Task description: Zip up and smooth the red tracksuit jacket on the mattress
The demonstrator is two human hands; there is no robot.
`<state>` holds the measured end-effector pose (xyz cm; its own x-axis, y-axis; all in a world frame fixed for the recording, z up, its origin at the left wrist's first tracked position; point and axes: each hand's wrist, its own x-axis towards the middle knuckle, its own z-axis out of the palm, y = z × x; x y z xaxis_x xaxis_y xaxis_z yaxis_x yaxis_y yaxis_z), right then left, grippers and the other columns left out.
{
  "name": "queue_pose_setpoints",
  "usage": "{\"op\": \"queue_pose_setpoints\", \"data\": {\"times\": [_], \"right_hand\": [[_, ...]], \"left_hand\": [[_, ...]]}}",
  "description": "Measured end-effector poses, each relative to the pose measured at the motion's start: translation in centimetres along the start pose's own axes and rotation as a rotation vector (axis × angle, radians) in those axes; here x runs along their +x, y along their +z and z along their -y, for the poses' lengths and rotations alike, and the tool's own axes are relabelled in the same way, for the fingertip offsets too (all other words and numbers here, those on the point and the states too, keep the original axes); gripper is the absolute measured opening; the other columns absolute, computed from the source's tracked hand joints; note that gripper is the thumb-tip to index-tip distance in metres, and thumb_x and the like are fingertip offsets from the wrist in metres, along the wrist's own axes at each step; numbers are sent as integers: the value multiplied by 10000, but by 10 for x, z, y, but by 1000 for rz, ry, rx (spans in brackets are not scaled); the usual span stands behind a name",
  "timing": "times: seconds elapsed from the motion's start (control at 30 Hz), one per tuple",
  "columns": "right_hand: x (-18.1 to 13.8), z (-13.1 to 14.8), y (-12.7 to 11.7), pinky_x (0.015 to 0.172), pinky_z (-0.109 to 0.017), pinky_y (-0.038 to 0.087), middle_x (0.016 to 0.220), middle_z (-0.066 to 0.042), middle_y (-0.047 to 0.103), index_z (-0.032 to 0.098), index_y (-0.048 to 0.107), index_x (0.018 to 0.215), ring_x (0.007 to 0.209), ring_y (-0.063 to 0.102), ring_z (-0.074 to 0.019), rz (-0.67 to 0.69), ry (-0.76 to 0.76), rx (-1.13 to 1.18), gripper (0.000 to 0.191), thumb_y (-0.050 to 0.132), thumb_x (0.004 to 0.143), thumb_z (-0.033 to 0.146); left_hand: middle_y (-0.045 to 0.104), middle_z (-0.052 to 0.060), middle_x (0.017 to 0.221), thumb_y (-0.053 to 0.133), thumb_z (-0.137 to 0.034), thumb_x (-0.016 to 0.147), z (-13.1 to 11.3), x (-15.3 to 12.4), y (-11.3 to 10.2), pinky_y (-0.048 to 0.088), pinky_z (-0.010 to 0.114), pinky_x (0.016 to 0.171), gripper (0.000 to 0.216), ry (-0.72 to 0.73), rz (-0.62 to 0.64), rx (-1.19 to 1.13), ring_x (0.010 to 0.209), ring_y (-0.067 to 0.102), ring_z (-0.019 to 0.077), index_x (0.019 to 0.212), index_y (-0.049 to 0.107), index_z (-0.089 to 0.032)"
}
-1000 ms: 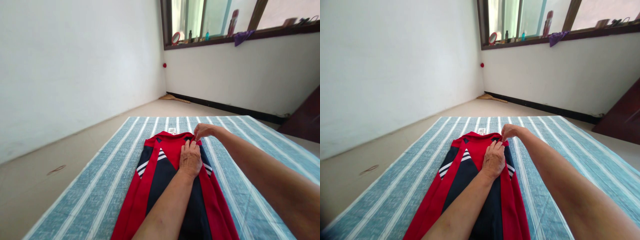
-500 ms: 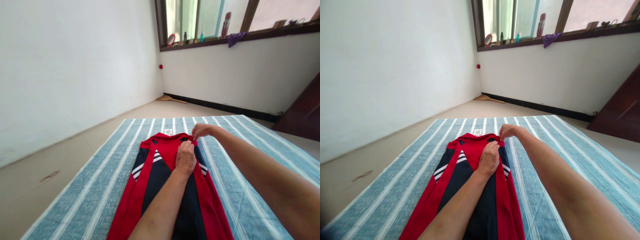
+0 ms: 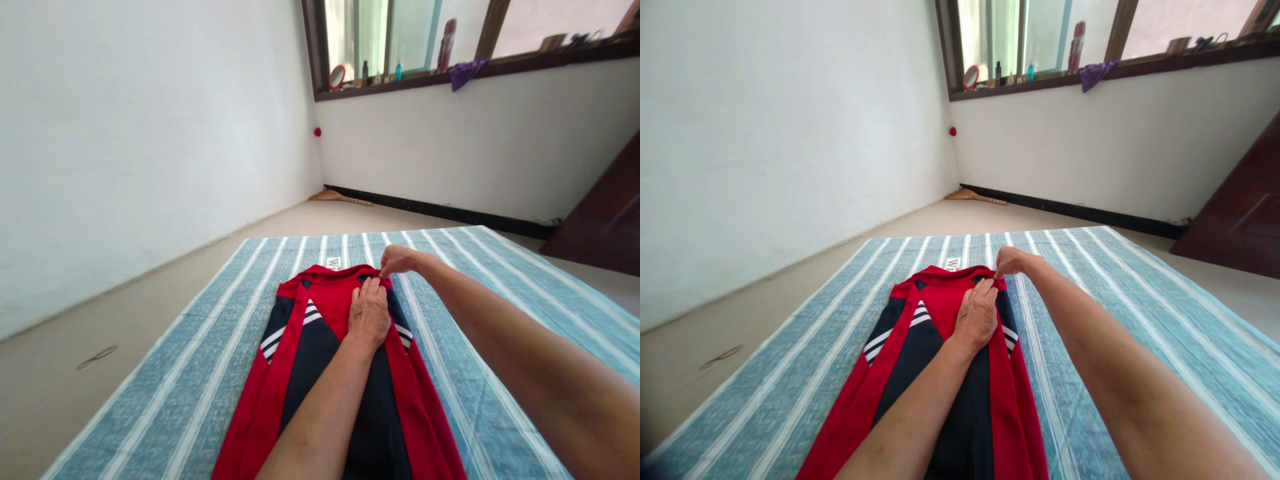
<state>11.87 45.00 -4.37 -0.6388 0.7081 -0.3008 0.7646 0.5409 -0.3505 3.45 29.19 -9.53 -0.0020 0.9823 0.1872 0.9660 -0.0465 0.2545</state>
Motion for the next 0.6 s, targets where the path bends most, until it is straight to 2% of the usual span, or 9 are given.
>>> {"op": "queue_pose_setpoints", "data": {"times": [0.2, 0.6], "right_hand": [[-1, 2, 4, 533, -199, 369, 682, -21, 669, 125, 760, 803, 652, 563, -129, -34, 16, -34, 169, 680, 696, 227], [-1, -1, 10, 580, -189, 409, 727, -20, 702, 162, 775, 835, 697, 604, -138, -91, 11, -21, 188, 635, 711, 191]], "left_hand": [[444, 80, 1468, 367, -126, 913, 2, 0, 1, 285, 473, 1122, 368, -5, 13, 32, 1397, 312, 252, 1217, 569, -175], [402, 63, 1502, 372, -151, 891, 2, 1, -2, 252, 475, 1129, 461, -29, 86, 18, 1418, 256, 274, 1331, 504, -185]]}}
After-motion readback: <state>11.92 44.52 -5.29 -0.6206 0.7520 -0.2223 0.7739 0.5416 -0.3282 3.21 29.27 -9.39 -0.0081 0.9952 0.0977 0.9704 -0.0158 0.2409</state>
